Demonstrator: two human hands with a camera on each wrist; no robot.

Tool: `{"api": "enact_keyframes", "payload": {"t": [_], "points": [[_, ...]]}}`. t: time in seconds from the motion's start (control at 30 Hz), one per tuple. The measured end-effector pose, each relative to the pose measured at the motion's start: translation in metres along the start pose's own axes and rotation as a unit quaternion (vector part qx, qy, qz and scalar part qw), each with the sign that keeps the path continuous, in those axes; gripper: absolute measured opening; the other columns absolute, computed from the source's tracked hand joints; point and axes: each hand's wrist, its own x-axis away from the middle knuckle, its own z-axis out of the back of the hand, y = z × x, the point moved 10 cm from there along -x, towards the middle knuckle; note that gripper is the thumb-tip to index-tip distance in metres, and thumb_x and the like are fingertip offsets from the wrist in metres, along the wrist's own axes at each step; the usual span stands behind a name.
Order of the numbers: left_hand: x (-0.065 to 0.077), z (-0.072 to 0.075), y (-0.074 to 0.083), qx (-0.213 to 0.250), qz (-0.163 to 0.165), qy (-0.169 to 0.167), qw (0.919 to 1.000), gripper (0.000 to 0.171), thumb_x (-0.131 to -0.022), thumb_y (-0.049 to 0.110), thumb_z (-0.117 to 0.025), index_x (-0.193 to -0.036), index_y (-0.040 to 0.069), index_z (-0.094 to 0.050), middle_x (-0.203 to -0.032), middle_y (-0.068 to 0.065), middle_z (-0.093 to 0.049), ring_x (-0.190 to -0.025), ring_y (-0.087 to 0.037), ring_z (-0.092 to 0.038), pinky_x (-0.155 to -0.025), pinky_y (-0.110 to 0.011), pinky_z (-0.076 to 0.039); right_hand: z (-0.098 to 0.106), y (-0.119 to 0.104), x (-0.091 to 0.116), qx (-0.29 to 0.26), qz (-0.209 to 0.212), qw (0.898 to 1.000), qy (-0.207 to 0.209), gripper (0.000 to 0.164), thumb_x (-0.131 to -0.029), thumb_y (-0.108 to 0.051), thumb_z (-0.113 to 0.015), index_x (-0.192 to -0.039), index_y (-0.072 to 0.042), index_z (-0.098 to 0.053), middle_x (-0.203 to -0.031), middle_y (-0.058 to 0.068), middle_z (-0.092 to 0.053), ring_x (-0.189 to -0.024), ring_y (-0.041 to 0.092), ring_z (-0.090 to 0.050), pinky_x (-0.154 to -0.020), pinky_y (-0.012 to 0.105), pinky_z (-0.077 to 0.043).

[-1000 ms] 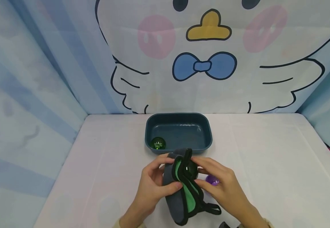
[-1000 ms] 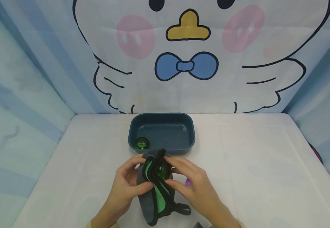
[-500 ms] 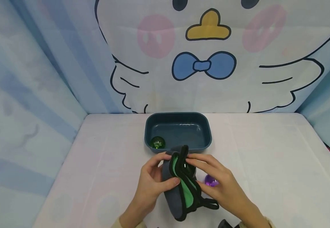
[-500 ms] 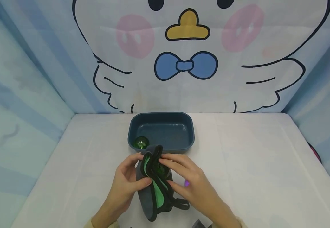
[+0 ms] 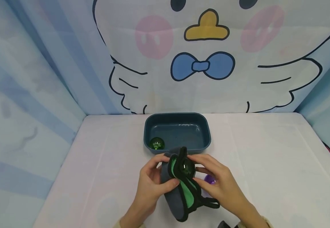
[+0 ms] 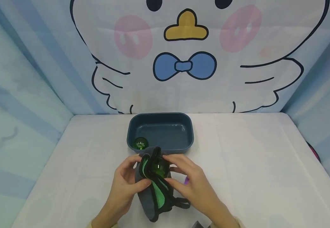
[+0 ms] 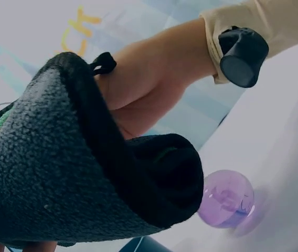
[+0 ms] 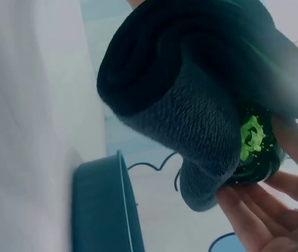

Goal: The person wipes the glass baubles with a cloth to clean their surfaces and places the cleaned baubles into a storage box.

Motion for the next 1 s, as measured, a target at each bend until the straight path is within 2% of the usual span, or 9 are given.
{"api": "enact_keyframes", "payload": {"t": [0.13,0.23,0.37,0.47,0.57,0.67,0.77,0.87,1.0], "points": [[-0.001,0.001,-0.003,0.008,0.007,0.006,0.9999,0.050,-0.074,-0.005,-0.080,-0.118,0.007,-0.061,-0.128,-0.011,-0.056,-0.113,-0.027,-0.056,-0.092,-0.030,-0.056,0.003,-0.002,0.001,0.003,0.011,1.000,-0.014,0.068,-0.077,0.010,-0.079,-0.137,-0.012,-0.057,-0.135,0.005,-0.057,-0.124,0.008,-0.056,-0.090,0.025,-0.056],[-0.001,0.002,-0.005,0.012,0.016,0.012,0.9997,0.048,-0.074,-0.004,-0.080,-0.116,0.009,-0.061,-0.126,-0.010,-0.056,-0.114,-0.028,-0.056,-0.092,-0.031,-0.056,0.004,-0.009,0.001,0.020,0.043,0.999,-0.023,0.070,-0.073,0.011,-0.081,-0.136,-0.013,-0.060,-0.139,0.005,-0.055,-0.130,0.009,-0.051,-0.097,0.021,-0.051],[0.000,0.001,-0.003,0.017,0.009,0.004,0.9998,0.045,-0.074,-0.006,-0.080,-0.113,0.009,-0.062,-0.126,-0.010,-0.057,-0.115,-0.027,-0.055,-0.093,-0.031,-0.056,0.002,-0.025,0.003,0.033,0.134,0.990,-0.025,0.046,-0.086,-0.005,-0.076,-0.130,-0.010,-0.064,-0.138,0.009,-0.056,-0.132,0.016,-0.049,-0.105,0.019,-0.045],[0.001,-0.001,-0.001,0.018,0.000,-0.009,0.9998,0.045,-0.074,-0.007,-0.079,-0.112,0.008,-0.063,-0.128,-0.012,-0.057,-0.116,-0.027,-0.055,-0.094,-0.032,-0.056,0.003,-0.031,0.004,0.022,0.171,0.985,-0.020,0.035,-0.096,-0.021,-0.065,-0.128,-0.006,-0.065,-0.136,0.012,-0.058,-0.129,0.019,-0.050,-0.105,0.020,-0.045],[0.002,-0.003,0.001,0.006,-0.009,-0.013,0.9999,0.044,-0.073,-0.006,-0.079,-0.113,0.007,-0.063,-0.129,-0.012,-0.056,-0.115,-0.026,-0.055,-0.094,-0.030,-0.055,0.003,-0.025,0.004,0.024,0.143,0.989,-0.018,0.036,-0.095,-0.021,-0.066,-0.128,-0.009,-0.066,-0.135,0.010,-0.058,-0.128,0.015,-0.051,-0.102,0.017,-0.047],[0.003,-0.005,0.001,-0.010,-0.013,-0.016,0.9997,0.045,-0.073,-0.005,-0.079,-0.113,0.006,-0.063,-0.131,-0.013,-0.056,-0.115,-0.025,-0.055,-0.093,-0.030,-0.056,0.003,-0.015,0.004,0.018,0.090,0.996,-0.019,0.043,-0.086,-0.005,-0.075,-0.127,-0.010,-0.066,-0.133,0.009,-0.059,-0.126,0.012,-0.054,-0.098,0.019,-0.050],[0.003,-0.007,0.000,-0.013,-0.008,-0.015,0.9998,0.046,-0.073,-0.005,-0.079,-0.114,0.005,-0.063,-0.132,-0.013,-0.055,-0.115,-0.024,-0.056,-0.092,-0.030,-0.056,0.004,-0.007,0.004,-0.015,0.039,0.999,-0.014,0.054,-0.078,0.010,-0.077,-0.127,-0.009,-0.065,-0.131,0.008,-0.060,-0.123,0.010,-0.057,-0.091,0.026,-0.056],[0.003,-0.006,-0.001,-0.006,0.000,-0.011,0.9999,0.046,-0.073,-0.006,-0.079,-0.114,0.006,-0.063,-0.132,-0.012,-0.056,-0.114,-0.023,-0.056,-0.093,-0.030,-0.056,0.004,0.000,0.003,-0.056,0.001,0.998,-0.006,0.052,-0.080,0.010,-0.075,-0.128,-0.008,-0.064,-0.132,0.007,-0.061,-0.120,0.010,-0.059,-0.084,0.032,-0.060],[0.002,-0.005,-0.004,0.004,0.006,-0.007,1.0000,0.045,-0.073,-0.006,-0.079,-0.114,0.006,-0.063,-0.131,-0.013,-0.056,-0.112,-0.024,-0.057,-0.093,-0.030,-0.056,0.004,0.002,0.002,-0.079,-0.028,0.996,0.012,0.051,-0.083,0.008,-0.073,-0.130,-0.008,-0.063,-0.130,0.007,-0.062,-0.115,0.010,-0.061,-0.082,0.029,-0.060]]}}
